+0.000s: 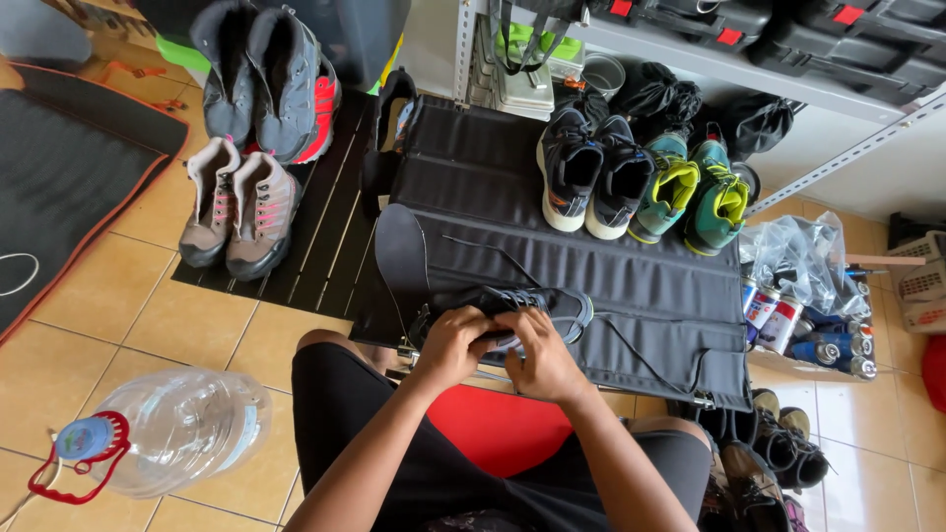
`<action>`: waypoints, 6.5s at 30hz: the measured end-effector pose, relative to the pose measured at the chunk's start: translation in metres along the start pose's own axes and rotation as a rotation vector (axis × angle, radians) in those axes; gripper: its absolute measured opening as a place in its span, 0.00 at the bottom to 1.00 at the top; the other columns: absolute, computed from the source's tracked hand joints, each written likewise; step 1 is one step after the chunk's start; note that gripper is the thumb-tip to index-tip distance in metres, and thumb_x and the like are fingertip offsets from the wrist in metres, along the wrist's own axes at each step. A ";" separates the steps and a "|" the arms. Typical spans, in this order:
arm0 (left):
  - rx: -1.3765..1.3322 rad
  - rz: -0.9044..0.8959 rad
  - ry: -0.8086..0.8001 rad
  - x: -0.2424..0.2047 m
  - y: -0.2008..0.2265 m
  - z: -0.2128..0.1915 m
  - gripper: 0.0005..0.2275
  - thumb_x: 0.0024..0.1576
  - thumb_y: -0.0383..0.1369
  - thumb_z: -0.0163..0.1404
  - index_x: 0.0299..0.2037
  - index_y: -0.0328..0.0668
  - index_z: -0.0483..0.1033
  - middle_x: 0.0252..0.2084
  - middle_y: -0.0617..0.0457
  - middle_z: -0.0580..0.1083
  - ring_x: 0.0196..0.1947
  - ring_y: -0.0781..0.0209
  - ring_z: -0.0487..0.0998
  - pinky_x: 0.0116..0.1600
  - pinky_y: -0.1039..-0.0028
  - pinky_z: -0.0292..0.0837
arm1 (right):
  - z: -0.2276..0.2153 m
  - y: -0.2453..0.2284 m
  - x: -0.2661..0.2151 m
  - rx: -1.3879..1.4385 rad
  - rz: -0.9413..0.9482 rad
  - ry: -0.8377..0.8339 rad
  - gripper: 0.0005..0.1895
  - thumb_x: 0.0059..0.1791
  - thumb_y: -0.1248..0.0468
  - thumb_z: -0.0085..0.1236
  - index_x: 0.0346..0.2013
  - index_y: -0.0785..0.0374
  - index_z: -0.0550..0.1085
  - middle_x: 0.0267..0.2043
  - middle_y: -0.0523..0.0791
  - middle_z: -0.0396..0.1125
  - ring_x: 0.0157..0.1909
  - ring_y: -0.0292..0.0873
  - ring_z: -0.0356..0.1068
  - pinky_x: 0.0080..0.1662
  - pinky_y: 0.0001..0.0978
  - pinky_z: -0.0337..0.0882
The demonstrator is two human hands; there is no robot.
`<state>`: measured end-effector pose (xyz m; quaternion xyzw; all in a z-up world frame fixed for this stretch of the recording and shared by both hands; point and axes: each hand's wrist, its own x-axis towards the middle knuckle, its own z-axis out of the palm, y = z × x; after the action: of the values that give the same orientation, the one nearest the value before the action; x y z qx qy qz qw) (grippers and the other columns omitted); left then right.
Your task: The person is sitting on a stool, threading laces through the eyelets of a hiking shoe and then tying the laces.
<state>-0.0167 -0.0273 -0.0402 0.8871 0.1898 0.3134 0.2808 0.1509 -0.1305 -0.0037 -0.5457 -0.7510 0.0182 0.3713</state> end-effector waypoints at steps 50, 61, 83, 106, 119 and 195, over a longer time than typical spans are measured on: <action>0.317 -0.745 -0.640 0.070 -0.009 0.020 0.17 0.61 0.36 0.41 0.54 0.32 0.60 0.42 0.35 0.78 0.44 0.36 0.82 0.46 0.52 0.79 | 0.050 0.031 -0.072 -0.275 0.748 0.049 0.12 0.44 0.56 0.64 0.34 0.54 0.70 0.37 0.42 0.60 0.37 0.57 0.74 0.33 0.49 0.76; -0.040 -0.404 0.343 0.038 0.048 -0.018 0.14 0.56 0.15 0.47 0.49 0.41 0.67 0.33 0.42 0.78 0.38 0.37 0.82 0.44 0.55 0.78 | 0.063 0.049 -0.100 -0.155 0.820 0.051 0.12 0.43 0.59 0.62 0.30 0.55 0.66 0.38 0.44 0.61 0.33 0.61 0.74 0.34 0.52 0.76; -0.502 -0.831 0.147 0.031 0.034 0.007 0.30 0.43 0.23 0.55 0.61 0.51 0.73 0.37 0.50 0.72 0.41 0.56 0.78 0.49 0.66 0.76 | 0.068 0.073 -0.112 -0.058 0.855 0.151 0.11 0.40 0.61 0.65 0.24 0.55 0.69 0.25 0.45 0.65 0.34 0.57 0.75 0.35 0.45 0.73; -0.847 -0.677 0.288 0.000 0.025 0.032 0.19 0.47 0.19 0.63 0.49 0.42 0.83 0.33 0.50 0.77 0.35 0.67 0.76 0.37 0.76 0.78 | 0.012 0.037 -0.063 0.360 1.301 0.003 0.11 0.37 0.57 0.58 0.25 0.61 0.80 0.28 0.50 0.72 0.37 0.52 0.74 0.42 0.42 0.71; -0.774 -0.703 0.231 0.035 0.002 0.025 0.27 0.49 0.15 0.55 0.57 0.54 0.81 0.40 0.48 0.79 0.39 0.64 0.78 0.42 0.73 0.78 | -0.110 0.040 -0.110 0.607 1.180 0.020 0.11 0.48 0.64 0.60 0.31 0.73 0.80 0.20 0.47 0.62 0.26 0.40 0.60 0.28 0.30 0.65; -0.294 -0.966 -0.356 0.099 0.000 -0.001 0.11 0.53 0.33 0.56 0.43 0.38 0.85 0.48 0.37 0.80 0.55 0.37 0.78 0.53 0.55 0.77 | 0.070 0.028 -0.023 -0.210 0.838 0.258 0.10 0.49 0.55 0.62 0.32 0.54 0.69 0.24 0.47 0.68 0.32 0.59 0.74 0.35 0.51 0.72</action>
<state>0.0550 0.0244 0.0050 0.6896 0.4799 0.0164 0.5421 0.1360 -0.1120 -0.0785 -0.8352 -0.4105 0.0223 0.3652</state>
